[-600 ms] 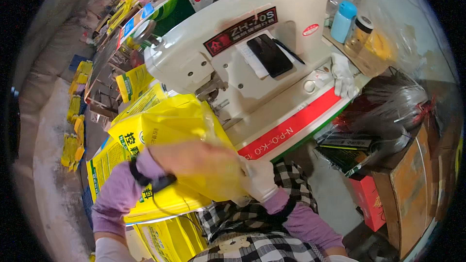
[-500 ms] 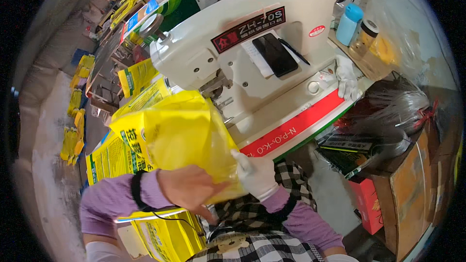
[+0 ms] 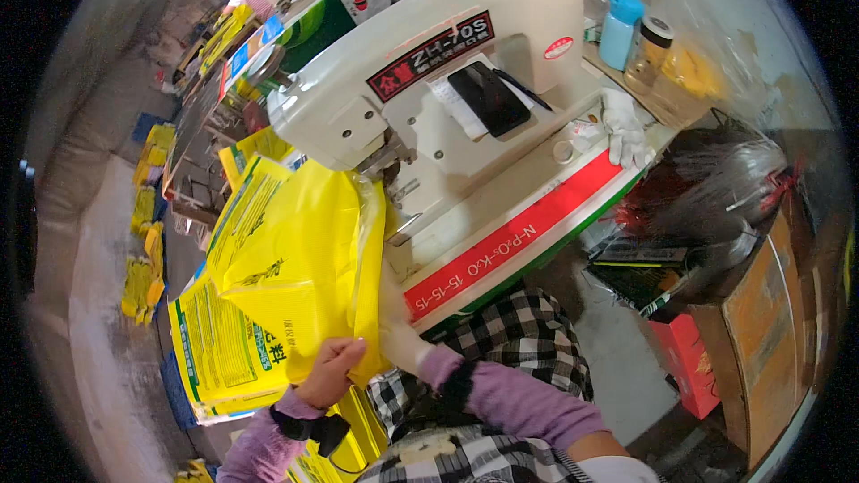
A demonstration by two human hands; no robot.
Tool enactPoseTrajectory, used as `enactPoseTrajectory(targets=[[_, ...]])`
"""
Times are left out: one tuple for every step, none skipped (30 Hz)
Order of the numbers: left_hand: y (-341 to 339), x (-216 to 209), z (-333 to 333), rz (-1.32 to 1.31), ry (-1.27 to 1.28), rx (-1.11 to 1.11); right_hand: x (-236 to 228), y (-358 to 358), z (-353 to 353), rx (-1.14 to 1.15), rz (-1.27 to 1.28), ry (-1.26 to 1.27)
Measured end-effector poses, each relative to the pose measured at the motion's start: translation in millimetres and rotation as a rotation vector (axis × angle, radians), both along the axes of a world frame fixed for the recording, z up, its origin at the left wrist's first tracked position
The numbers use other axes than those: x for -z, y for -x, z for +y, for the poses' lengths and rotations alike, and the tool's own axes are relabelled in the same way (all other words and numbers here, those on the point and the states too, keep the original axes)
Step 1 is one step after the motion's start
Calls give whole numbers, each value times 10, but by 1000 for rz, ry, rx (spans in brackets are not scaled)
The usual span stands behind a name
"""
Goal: The recorder is using an industrial sewing machine to seal or finish yellow plastic bags in a factory setting.
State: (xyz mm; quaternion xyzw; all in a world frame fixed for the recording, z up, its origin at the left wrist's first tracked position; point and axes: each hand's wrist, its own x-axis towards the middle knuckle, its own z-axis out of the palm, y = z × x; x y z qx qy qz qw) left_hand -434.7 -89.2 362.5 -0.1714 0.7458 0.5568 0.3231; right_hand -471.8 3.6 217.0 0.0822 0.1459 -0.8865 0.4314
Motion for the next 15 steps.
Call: enactPoseTrajectory(targets=[[42, -158, 78, -50, -155, -170, -50, 13, 169, 8, -10, 0], [33, -233, 108, -104, -308, -362, -165, 35, 349, 48, 100, -141], [93, -270, 145, -128, -310, -352, -303, 91, 523, 108, 203, -289], [176, -314, 160, -194, -412, -342, -433, 218, 611, 201, 190, -343], [242, -352, 157, -258, -510, -327, -517, 349, 666, 299, 178, -394], [284, -252, 94, -290, -561, -205, -380, 419, 640, 471, 602, -680], [342, -255, 104, -306, -553, -196, -467, 460, 652, 481, 584, -682], [430, -270, 141, -196, -323, 18, -640, 487, 681, 297, 554, -728], [532, -299, 171, -83, -95, 230, -726, 466, 689, 112, 523, -766], [708, -426, 283, 57, 98, 451, -531, 453, 714, 190, 779, -950], [857, -429, 311, 55, 97, 464, -481, 407, 720, 200, 771, -956], [991, -419, 328, 624, 316, 700, -447, 343, 721, 244, 537, -587], [1134, -387, 363, 1210, 521, 906, -408, 283, 732, 283, 300, -223], [1224, -395, 437, 1208, 521, 907, -449, 165, 713, 330, 473, -266], [1298, -402, 540, 1122, 469, 1042, -509, 59, 707, 341, 766, -559]])
